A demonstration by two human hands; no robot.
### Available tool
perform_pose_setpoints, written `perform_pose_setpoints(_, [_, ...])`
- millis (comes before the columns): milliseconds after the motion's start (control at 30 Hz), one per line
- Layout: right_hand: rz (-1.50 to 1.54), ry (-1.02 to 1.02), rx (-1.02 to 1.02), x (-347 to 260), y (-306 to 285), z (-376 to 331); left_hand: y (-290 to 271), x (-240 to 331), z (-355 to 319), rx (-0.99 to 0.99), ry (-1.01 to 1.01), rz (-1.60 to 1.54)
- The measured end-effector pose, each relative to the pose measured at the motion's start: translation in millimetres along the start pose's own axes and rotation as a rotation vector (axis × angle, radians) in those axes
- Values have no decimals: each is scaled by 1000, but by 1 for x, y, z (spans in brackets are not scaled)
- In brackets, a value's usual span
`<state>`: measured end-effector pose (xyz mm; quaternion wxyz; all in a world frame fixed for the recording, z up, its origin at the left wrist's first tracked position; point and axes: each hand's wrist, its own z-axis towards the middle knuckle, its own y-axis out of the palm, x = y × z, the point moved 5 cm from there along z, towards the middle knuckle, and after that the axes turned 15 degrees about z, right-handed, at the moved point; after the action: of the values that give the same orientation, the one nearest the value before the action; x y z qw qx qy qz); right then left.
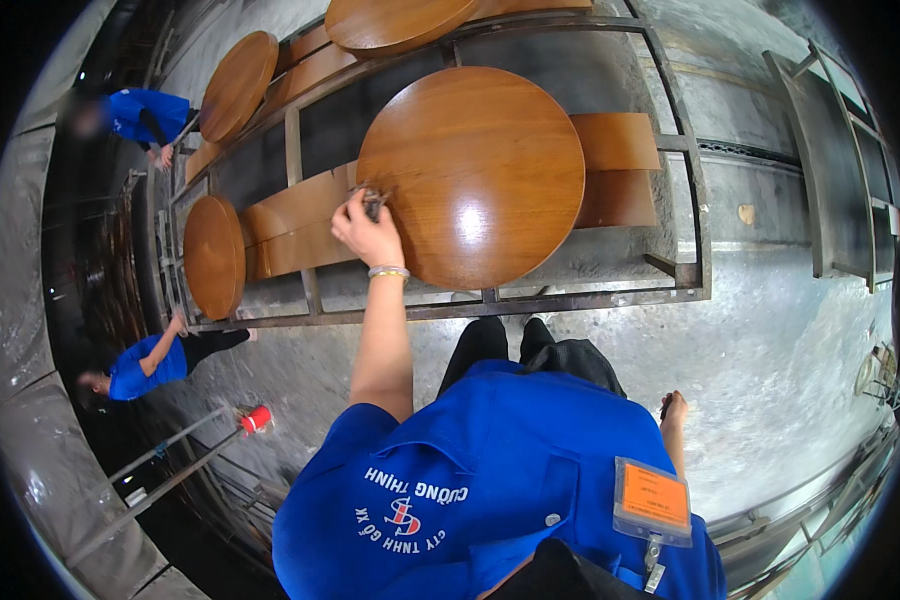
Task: The person uses a dark cloth to wipe and polish the surfaces of several round wooden tabletops arranged on metal racks. They move from one table to the next, rubbing the cloth in circular motions across each surface.
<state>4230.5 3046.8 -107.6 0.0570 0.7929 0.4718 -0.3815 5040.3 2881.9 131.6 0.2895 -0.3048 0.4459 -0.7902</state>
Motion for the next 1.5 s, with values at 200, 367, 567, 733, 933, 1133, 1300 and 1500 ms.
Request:
perform_pose_setpoints(200, [-65,54,34,19,-6,-17,18,137,-44,-76,308,-222])
perform_pose_setpoints(367, [-135,47,-54,25,8,-27,8,266,-110,-241,628,-523])
perform_pose_setpoints(567, [-7,11,36,20,16,-14,25,143,-34,-110,390,-239])
perform_pose_setpoints(733, [34,19,65,29,5,4,22,-2,46,-2,11,61])
perform_pose_setpoints(933, [-45,96,99,58,-21,4,29,134,3,-3,239,-138])
perform_pose_setpoints(1133, [-26,89,64,65,-10,-16,17,300,-91,-295,581,-521])
perform_pose_setpoints(1300, [58,87,59,62,-6,-20,30,207,-26,-168,424,-333])
perform_pose_setpoints(1500, [64,81,84,72,-20,-5,31,18,67,-62,-81,81])
